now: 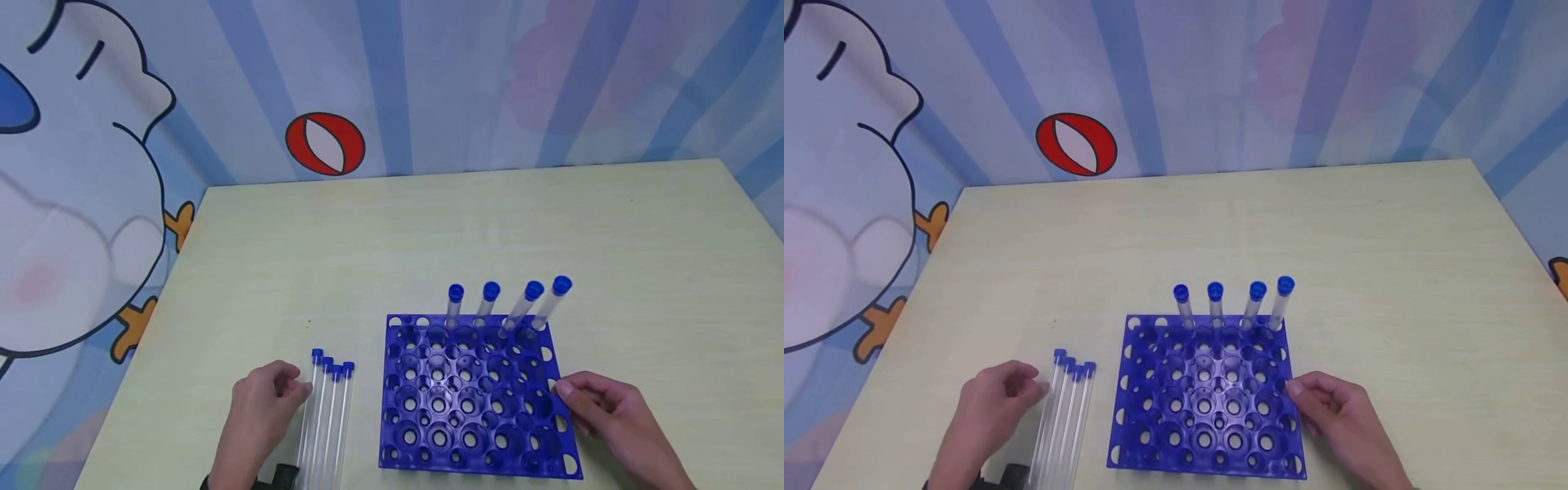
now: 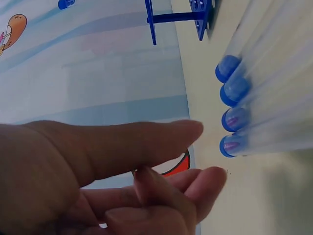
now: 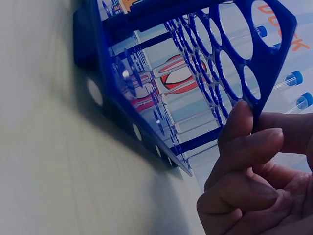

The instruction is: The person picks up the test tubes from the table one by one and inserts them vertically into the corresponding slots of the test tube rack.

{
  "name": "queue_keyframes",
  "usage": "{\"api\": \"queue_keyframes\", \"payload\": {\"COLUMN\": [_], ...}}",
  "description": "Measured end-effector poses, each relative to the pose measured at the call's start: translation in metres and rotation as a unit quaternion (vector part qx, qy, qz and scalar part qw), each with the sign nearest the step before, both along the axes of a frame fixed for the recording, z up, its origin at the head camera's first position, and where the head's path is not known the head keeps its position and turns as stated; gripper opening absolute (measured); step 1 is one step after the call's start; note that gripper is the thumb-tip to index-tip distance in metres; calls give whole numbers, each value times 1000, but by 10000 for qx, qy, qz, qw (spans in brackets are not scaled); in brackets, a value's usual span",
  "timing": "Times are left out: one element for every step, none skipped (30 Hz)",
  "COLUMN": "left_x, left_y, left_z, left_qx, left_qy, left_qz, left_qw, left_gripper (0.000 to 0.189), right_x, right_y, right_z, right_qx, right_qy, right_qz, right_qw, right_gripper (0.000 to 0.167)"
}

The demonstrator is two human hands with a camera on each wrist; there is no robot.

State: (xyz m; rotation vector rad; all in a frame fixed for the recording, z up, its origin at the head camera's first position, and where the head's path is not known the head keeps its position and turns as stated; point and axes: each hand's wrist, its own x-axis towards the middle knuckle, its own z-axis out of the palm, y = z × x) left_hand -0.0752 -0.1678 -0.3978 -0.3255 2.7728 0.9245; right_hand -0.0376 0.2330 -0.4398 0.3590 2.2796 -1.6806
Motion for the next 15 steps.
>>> {"api": "queue_keyframes", "payload": {"left_x": [0,-1,-1,-2,-2,-3,-4,-4,-5,-5,-6,-6,-7,-8,-8], "left_y": [-1,-1,-1,-2,-2,-2,-2,-2,-3,-3,-3,-3,-3,-4,-4], "left_z": [-1,-2,-3,-4,-5,-6,-8,-9,-10,-11,-12,-13,-14,-15,-16], "left_qx": [-15,-25,-38,-52,-77,-110,-124,-151,-184,-216,-246,-259,-273,-293,-305], "left_qy": [-83,-136,-187,-237,-291,-327,-383,-417,-455,-492,-528,-559,-598,-618,-651], "left_qz": [-3,-17,-28,-64,-93,-123,-148,-178,-206,-227,-231,-241,-250,-263,-276], "left_qw": [10000,9999,9998,9997,9995,9993,9991,9989,9986,9983,9980,9978,9975,9973,9970], "left_gripper": [25,24,24,23,22,21,20,19,18,17,16,15,14,12,12], "right_x": [0,0,0,0,0,0,0,0,0,0,0,0,0,0,0], "right_y": [0,0,0,0,0,-1,-1,-1,-1,-1,-1,-1,0,0,0], "right_z": [0,0,0,0,0,0,0,0,0,0,0,0,0,0,0], "right_qx": [-19,-44,-63,-91,-105,-112,-116,-114,-105,-103,-101,-96,-93,-87,-89], "right_qy": [-5,-10,-13,-25,-9,1,1,-5,-23,-32,-47,-64,-89,-103,-106], "right_qz": [1,0,7,4,16,26,33,35,33,31,24,15,4,1,-3], "right_qw": [10000,10000,10000,10000,9999,9999,9999,9999,9999,9999,9999,9999,9999,9999,9999], "right_gripper": [41,41,41,41,41,40,40,40,41,41,41,42,42,43,43]}}
